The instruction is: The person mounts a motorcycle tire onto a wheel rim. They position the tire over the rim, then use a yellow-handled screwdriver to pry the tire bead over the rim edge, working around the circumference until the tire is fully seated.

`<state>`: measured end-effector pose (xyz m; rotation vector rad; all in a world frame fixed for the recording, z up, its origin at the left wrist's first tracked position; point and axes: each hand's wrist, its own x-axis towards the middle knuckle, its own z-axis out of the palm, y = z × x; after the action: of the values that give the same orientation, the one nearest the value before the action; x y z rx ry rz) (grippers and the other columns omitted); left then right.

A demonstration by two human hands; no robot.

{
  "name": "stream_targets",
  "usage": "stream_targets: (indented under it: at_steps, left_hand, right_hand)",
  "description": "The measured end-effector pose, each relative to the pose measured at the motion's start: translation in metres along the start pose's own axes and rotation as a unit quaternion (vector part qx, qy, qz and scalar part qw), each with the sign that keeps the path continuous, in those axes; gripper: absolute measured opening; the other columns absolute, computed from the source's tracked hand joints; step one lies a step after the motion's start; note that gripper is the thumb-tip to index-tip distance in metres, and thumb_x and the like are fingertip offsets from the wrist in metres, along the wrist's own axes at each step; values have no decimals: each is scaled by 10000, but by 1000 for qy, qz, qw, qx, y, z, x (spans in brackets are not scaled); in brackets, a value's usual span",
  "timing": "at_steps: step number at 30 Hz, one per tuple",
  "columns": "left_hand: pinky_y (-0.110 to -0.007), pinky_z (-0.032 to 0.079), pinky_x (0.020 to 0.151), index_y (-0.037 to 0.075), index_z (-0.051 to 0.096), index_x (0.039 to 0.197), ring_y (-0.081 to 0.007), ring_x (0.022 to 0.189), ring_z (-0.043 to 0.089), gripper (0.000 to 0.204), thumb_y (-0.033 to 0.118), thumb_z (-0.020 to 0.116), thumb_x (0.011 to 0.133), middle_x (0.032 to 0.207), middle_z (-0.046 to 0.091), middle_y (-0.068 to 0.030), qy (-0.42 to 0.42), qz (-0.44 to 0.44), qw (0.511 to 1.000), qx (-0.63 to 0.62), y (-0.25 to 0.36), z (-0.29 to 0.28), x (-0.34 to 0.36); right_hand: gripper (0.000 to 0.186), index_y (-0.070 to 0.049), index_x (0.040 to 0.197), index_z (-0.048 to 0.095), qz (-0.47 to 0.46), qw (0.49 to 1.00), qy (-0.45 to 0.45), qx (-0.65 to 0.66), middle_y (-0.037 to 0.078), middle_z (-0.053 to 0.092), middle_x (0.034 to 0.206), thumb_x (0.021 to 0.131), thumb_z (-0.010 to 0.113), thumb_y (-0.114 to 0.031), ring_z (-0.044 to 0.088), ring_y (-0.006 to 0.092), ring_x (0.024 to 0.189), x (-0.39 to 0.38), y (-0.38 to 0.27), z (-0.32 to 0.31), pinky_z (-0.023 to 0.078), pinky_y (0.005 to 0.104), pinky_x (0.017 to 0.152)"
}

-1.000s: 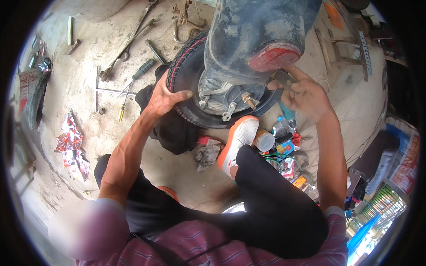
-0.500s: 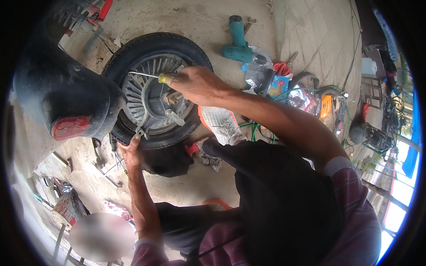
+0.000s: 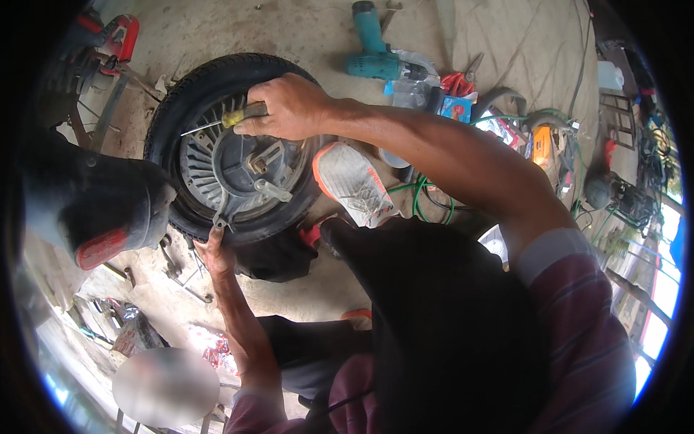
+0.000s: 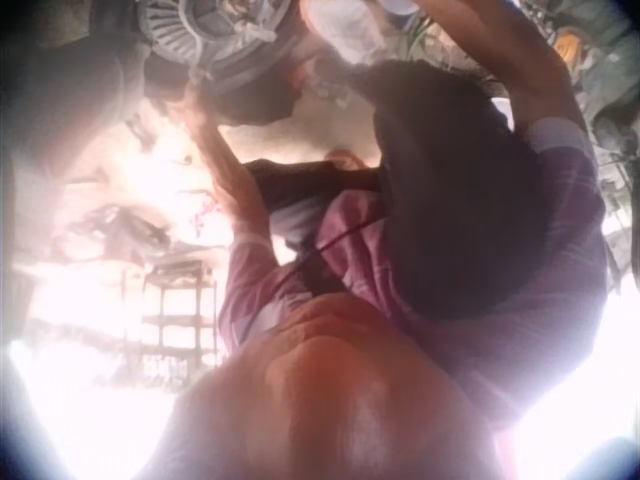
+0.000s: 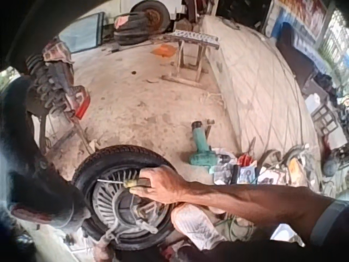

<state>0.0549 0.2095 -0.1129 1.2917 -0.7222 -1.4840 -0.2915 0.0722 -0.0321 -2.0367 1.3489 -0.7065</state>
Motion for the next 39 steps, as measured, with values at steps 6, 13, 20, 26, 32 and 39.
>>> stream_targets:
  at_steps: [6,13,20,26,32,39]
  left_hand:
    - [-382,449,1088,-10,523,1431,-224,1161,607,727,152,829,792,1297,638,-99,2,8,999,43,14,14,-1]
    - [-370,472,1016,-30,667,1233,-228,1051,627,574,214,838,743,1192,687,-93,28,32,995,93,19,21,-1]
    - [-369,462,1035,-53,663,1234,-232,1077,624,612,221,870,727,1204,686,-104,28,-4,998,65,6,8,3]
    - [-385,440,1078,-53,564,1355,-248,1148,603,778,218,905,710,1279,647,-119,35,48,996,62,3,6,7]
    - [-381,454,1076,-39,484,1457,-239,1171,605,797,200,827,778,1336,627,-130,1,35,997,64,2,6,5]
    - [-385,420,1106,-14,511,1424,-245,1188,583,845,208,908,712,1336,609,-107,-14,32,999,11,11,15,9]
  right_hand:
    - [528,8,951,710,-13,999,-13,-28,202,686,761,916,776,-515,693,390,695,22,-14,4,529,457,637]
    - [444,-2,1251,661,40,985,-33,166,201,726,1156,866,773,-191,755,300,984,-7,-74,-31,580,398,865]
    - [274,-29,1177,717,-54,991,50,112,131,759,1040,912,699,-96,739,211,880,5,-90,-26,576,346,771]
    - [248,2,1075,746,-121,984,127,-38,149,742,874,936,628,-166,711,285,719,19,-104,-35,564,377,679]
    - [202,-35,975,772,-145,933,206,255,96,697,703,881,625,-136,681,206,633,41,-116,-12,524,345,596]
    - [261,14,938,763,-73,941,180,277,86,687,662,955,593,-183,631,124,560,74,-136,-17,482,312,535]
